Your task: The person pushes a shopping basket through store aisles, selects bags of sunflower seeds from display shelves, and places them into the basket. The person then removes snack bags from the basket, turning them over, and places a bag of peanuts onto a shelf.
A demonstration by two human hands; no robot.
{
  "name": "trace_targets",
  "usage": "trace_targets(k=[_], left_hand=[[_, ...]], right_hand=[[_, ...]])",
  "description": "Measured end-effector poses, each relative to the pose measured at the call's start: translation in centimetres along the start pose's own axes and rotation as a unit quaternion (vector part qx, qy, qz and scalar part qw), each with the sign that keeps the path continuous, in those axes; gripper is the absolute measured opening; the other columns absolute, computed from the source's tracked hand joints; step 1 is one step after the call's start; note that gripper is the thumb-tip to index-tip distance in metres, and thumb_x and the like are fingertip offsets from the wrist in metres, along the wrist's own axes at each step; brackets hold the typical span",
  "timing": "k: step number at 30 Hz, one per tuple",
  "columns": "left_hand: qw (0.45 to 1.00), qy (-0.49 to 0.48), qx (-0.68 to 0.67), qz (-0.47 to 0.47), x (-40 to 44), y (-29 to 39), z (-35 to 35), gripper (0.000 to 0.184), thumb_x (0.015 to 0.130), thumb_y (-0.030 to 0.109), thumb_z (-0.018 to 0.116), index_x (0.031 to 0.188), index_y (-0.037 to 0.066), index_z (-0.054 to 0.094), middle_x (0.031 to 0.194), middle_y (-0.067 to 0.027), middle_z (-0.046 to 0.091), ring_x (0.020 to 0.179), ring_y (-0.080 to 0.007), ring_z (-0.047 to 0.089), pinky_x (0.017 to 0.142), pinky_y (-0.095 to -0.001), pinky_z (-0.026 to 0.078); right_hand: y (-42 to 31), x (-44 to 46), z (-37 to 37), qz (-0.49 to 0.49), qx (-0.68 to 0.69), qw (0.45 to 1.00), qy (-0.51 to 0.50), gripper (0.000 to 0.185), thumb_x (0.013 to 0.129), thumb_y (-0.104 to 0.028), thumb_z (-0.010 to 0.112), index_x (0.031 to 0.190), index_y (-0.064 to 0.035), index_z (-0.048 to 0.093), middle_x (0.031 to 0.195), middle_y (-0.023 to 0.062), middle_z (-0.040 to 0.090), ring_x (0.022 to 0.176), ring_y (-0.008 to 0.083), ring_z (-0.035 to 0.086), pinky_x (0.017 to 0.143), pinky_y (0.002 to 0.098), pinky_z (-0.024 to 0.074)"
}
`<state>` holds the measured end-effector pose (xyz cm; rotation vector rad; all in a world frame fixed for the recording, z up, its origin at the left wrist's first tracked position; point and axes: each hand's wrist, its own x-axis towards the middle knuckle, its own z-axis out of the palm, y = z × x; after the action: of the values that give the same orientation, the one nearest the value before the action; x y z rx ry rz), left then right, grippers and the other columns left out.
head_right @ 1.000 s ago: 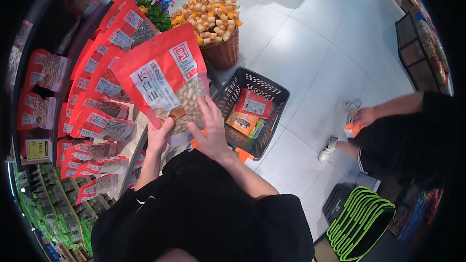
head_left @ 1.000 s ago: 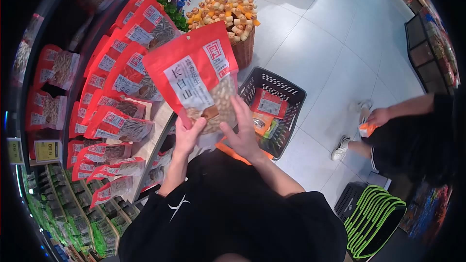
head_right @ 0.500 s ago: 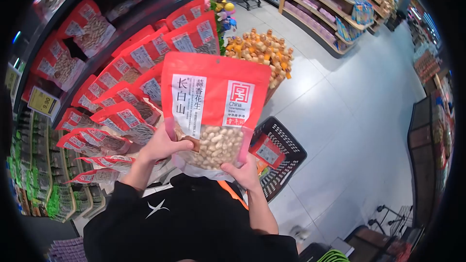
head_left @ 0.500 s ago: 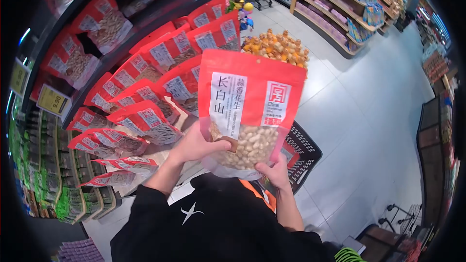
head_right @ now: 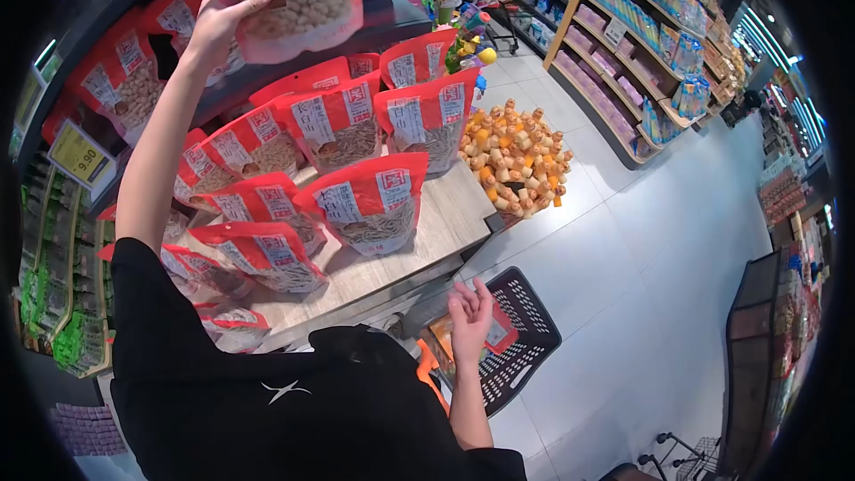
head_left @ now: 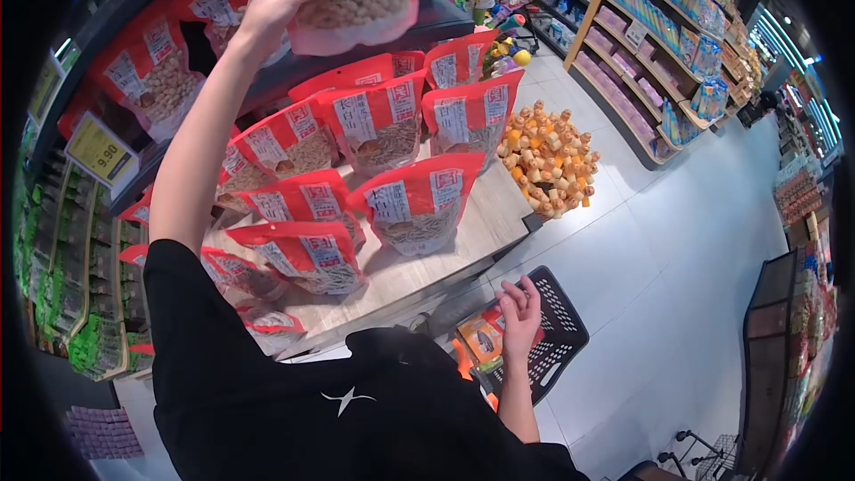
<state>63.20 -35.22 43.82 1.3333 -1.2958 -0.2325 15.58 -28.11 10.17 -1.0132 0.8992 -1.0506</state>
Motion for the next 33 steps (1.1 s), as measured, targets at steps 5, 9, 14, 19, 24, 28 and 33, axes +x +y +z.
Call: trace_targets(k=[5, 9, 14, 19, 24, 28, 33], left_hand=[[0.998, 0.060, 0.035, -0.008, 7.2, -6.8, -2.6, 0.044, 0.082, 0.020, 0.076, 0.118, 0.000, 0.061, 0.111, -0.0074, 0.067, 0.101, -0.0157, 0.062, 0.090, -0.0316, 0.048], [0.992, 0.084, 0.093, 0.002, 11.1, -11.8, -4.1, 0.052, 0.079, 0.022, 0.079, 0.123, 0.001, 0.058, 0.118, -0.0084, 0.064, 0.107, -0.0168, 0.060, 0.093, -0.0310, 0.046], [0.998, 0.034, 0.053, -0.025, 11.2, -15.6, -3.0, 0.054, 0.077, 0.023, 0.081, 0.122, 0.001, 0.058, 0.120, -0.0074, 0.064, 0.110, -0.0166, 0.059, 0.095, -0.0294, 0.044], [0.988, 0.059, 0.010, -0.142, 12.0, -20.1, -6.1, 0.054, 0.075, 0.025, 0.081, 0.119, 0.002, 0.059, 0.111, -0.0050, 0.066, 0.098, -0.0150, 0.062, 0.085, -0.0288, 0.047], [0.983, 0.027, -0.064, -0.170, 11.7, -18.6, -7.5, 0.049, 0.075, 0.025, 0.082, 0.114, 0.005, 0.061, 0.107, -0.0033, 0.066, 0.098, -0.0139, 0.059, 0.082, -0.0282, 0.046], [0.974, 0.074, 0.050, -0.209, 11.4, -19.1, -8.5, 0.042, 0.074, 0.026, 0.082, 0.105, 0.007, 0.061, 0.098, -0.0024, 0.063, 0.093, -0.0143, 0.058, 0.076, -0.0307, 0.047], [0.907, 0.126, 0.311, -0.255, 5.5, -11.2, -5.5, 0.042, 0.075, 0.042, 0.078, 0.060, 0.007, 0.062, 0.065, 0.0010, 0.058, 0.065, -0.0088, 0.052, 0.058, -0.0274, 0.037]], right_hand=[[0.9, -1.9, -1.1, -0.009, -0.066, 0.994, 0.082, 0.050, 0.088, 0.001, 0.061, 0.134, 0.0004, 0.042, 0.110, 0.0123, 0.063, 0.093, 0.0159, 0.064, 0.081, 0.0258, 0.0518], [2.4, -3.6, -3.0, 0.008, -0.101, 0.984, 0.150, 0.045, 0.088, 0.001, 0.061, 0.130, 0.0014, 0.047, 0.104, 0.0102, 0.063, 0.090, 0.0142, 0.063, 0.079, 0.0249, 0.0526], [4.7, -5.7, -4.8, 0.033, -0.125, 0.976, 0.176, 0.040, 0.086, -0.001, 0.065, 0.123, 0.0056, 0.051, 0.099, 0.0092, 0.065, 0.075, 0.0038, 0.056, 0.065, 0.0157, 0.0443], [5.2, -6.5, -5.3, 0.085, -0.192, 0.964, 0.165, 0.036, 0.086, 0.001, 0.063, 0.121, 0.0035, 0.054, 0.100, 0.0082, 0.064, 0.086, 0.0111, 0.061, 0.077, 0.0234, 0.0503], [6.3, -7.1, -5.7, 0.105, -0.223, 0.957, 0.151, 0.032, 0.087, -0.003, 0.063, 0.117, 0.0039, 0.057, 0.095, 0.0068, 0.066, 0.082, 0.0101, 0.062, 0.074, 0.0223, 0.0494], [6.8, -8.0, -5.9, 0.153, -0.332, 0.926, 0.101, 0.033, 0.086, -0.011, 0.067, 0.115, 0.0039, 0.060, 0.084, 0.0036, 0.066, 0.074, 0.0076, 0.061, 0.069, 0.0237, 0.0498], [7.2, -9.2, -8.3, 0.175, -0.466, 0.867, 0.004, 0.042, 0.086, -0.027, 0.067, 0.116, 0.0011, 0.062, 0.088, 0.0182, 0.068, 0.083, 0.0280, 0.069, 0.076, 0.0355, 0.0526]])
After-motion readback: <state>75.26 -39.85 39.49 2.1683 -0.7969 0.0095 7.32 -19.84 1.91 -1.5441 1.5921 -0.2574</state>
